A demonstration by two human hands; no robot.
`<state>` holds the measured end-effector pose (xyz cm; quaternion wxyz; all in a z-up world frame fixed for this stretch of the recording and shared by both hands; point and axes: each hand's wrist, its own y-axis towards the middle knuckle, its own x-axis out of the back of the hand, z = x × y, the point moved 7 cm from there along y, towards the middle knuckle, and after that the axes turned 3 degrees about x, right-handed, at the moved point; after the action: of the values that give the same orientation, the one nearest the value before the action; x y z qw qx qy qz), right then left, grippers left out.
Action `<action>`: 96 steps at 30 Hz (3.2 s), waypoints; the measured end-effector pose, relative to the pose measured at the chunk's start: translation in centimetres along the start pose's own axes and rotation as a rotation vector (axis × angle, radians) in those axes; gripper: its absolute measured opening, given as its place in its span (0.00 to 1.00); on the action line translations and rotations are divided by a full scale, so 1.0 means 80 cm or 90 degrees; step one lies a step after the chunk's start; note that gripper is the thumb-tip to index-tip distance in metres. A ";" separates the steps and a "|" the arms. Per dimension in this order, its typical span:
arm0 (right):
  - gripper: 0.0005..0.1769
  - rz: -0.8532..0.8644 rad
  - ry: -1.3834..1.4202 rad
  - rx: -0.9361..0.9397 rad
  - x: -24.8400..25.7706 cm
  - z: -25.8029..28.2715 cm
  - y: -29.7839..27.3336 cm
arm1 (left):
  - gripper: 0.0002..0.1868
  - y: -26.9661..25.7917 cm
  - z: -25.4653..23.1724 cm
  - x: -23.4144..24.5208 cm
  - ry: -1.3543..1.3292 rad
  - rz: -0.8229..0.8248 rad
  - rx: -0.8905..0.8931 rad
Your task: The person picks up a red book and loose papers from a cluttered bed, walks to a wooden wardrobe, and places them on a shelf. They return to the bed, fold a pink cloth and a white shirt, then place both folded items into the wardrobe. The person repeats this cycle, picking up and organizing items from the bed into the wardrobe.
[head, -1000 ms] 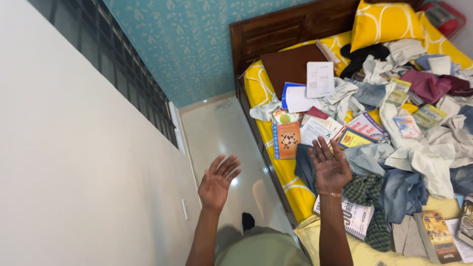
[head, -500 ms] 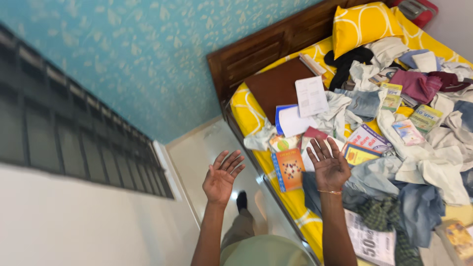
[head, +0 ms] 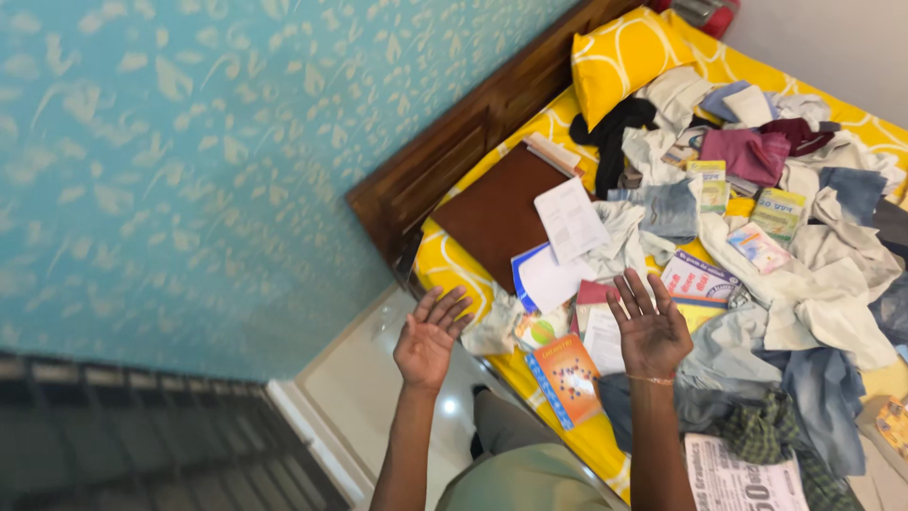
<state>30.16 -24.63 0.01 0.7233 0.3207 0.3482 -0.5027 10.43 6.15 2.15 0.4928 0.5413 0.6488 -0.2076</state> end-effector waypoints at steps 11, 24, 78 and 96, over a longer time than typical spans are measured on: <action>0.32 -0.101 0.032 0.137 0.035 -0.047 0.112 | 0.33 0.240 0.023 0.071 -0.020 0.065 0.192; 0.32 -0.250 0.125 0.206 0.094 -0.124 0.184 | 0.33 0.435 0.113 0.150 0.052 0.121 0.466; 0.31 -0.489 0.189 0.120 0.459 -0.515 0.404 | 0.20 0.668 0.591 0.551 1.162 0.877 -0.279; 0.41 -0.727 0.200 0.052 0.446 -0.574 0.251 | 0.12 0.555 0.471 0.517 0.756 0.318 0.617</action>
<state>49.91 0.53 -52.52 0.2654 0.1809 0.5487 -0.7719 69.35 11.04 -38.01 -0.1923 0.8441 0.4998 -0.0272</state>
